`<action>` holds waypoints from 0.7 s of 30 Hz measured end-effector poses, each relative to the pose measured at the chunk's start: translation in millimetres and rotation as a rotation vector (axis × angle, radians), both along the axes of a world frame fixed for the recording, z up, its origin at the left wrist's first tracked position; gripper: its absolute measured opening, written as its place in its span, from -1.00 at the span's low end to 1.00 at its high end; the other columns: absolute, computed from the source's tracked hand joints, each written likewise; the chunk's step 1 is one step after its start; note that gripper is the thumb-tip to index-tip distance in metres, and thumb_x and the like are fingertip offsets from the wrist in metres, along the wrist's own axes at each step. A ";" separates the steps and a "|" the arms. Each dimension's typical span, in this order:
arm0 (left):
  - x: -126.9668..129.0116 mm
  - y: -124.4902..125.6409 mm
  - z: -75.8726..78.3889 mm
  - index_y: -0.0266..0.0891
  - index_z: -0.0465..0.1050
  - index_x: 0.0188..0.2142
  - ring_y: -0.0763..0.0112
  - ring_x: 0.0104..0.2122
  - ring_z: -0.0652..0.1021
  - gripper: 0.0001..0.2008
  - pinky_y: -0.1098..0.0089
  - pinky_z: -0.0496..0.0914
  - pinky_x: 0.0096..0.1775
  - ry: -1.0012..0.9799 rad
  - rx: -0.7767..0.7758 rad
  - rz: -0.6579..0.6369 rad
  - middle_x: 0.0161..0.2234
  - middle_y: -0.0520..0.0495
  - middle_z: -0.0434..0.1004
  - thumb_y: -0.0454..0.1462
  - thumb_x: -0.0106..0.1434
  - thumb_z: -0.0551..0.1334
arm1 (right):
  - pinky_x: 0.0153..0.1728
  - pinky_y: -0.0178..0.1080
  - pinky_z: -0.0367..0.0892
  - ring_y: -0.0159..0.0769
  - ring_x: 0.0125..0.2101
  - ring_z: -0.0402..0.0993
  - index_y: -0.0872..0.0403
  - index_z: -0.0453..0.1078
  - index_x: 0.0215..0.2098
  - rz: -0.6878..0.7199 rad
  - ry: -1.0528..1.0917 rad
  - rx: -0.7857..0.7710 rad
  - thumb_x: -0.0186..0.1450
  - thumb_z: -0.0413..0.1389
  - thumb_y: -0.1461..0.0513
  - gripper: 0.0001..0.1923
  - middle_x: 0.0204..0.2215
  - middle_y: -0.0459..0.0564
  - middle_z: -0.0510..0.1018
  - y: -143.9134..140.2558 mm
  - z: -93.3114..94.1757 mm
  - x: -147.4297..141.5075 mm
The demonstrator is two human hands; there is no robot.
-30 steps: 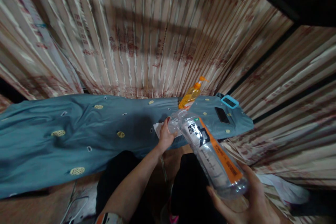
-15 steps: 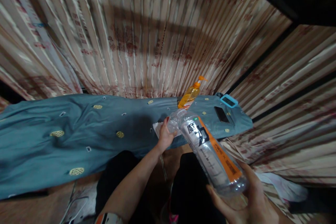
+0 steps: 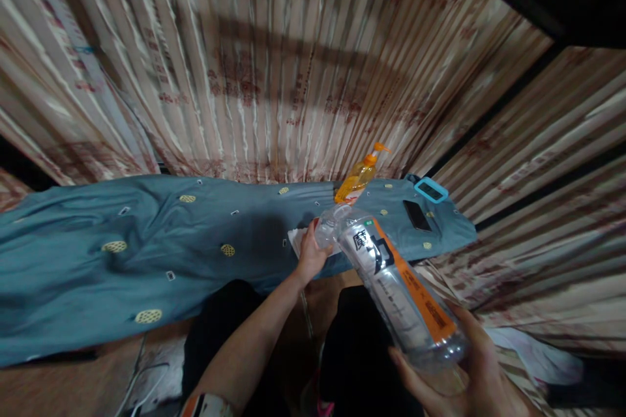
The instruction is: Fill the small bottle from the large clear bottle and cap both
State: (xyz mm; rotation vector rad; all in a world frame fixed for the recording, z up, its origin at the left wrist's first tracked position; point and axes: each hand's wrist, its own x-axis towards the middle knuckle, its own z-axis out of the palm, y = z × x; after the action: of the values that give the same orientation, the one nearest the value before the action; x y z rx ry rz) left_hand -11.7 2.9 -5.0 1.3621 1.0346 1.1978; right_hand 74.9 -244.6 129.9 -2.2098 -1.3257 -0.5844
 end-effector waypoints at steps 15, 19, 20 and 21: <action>-0.8 -0.8 0.6 -0.10 0.34 0.14 0.11 0.08 0.55 -0.23 0.04 0.38 0.21 -0.005 0.012 -0.009 0.09 -0.11 0.56 -0.46 -0.09 0.44 | -0.53 -0.14 0.48 -0.07 -0.44 0.64 0.13 0.22 0.28 0.019 0.010 0.043 0.27 -0.11 -0.40 -0.04 -0.20 0.17 0.64 1.8 1.9 -1.1; -0.5 0.0 -0.7 -0.10 0.35 0.14 0.08 0.08 0.54 -0.22 0.02 0.37 0.22 -0.009 -0.005 0.004 0.08 -0.13 0.56 -0.45 -0.11 0.46 | -0.52 -0.13 0.49 -0.03 -0.41 0.65 0.17 0.26 0.24 0.044 -0.056 0.037 0.27 -0.08 -0.40 -0.04 -0.20 0.21 0.64 1.2 1.4 2.7; -0.2 0.2 -0.8 -0.11 0.35 0.14 0.08 0.08 0.55 -0.22 0.02 0.37 0.22 -0.005 -0.007 0.005 0.08 -0.14 0.56 -0.44 -0.10 0.46 | -0.51 -0.13 0.49 -0.02 -0.40 0.65 0.18 0.26 0.24 0.042 -0.049 0.034 0.27 -0.09 -0.40 -0.04 -0.21 0.21 0.64 1.0 1.3 2.9; 0.0 0.3 -1.0 -0.12 0.34 0.14 0.09 0.07 0.55 -0.21 0.02 0.37 0.22 0.001 -0.009 0.007 0.09 -0.14 0.56 -0.44 -0.10 0.46 | -0.49 -0.12 0.51 -0.01 -0.38 0.66 0.17 0.25 0.25 0.035 -0.029 0.033 0.27 -0.10 -0.40 -0.03 -0.21 0.20 0.64 0.7 1.1 2.7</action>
State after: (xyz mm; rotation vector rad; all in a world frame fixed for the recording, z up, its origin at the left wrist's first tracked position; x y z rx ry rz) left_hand -11.7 3.2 -6.0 1.3534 1.0447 1.1968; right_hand 77.5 -243.8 131.1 -2.1547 -1.3568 -0.6233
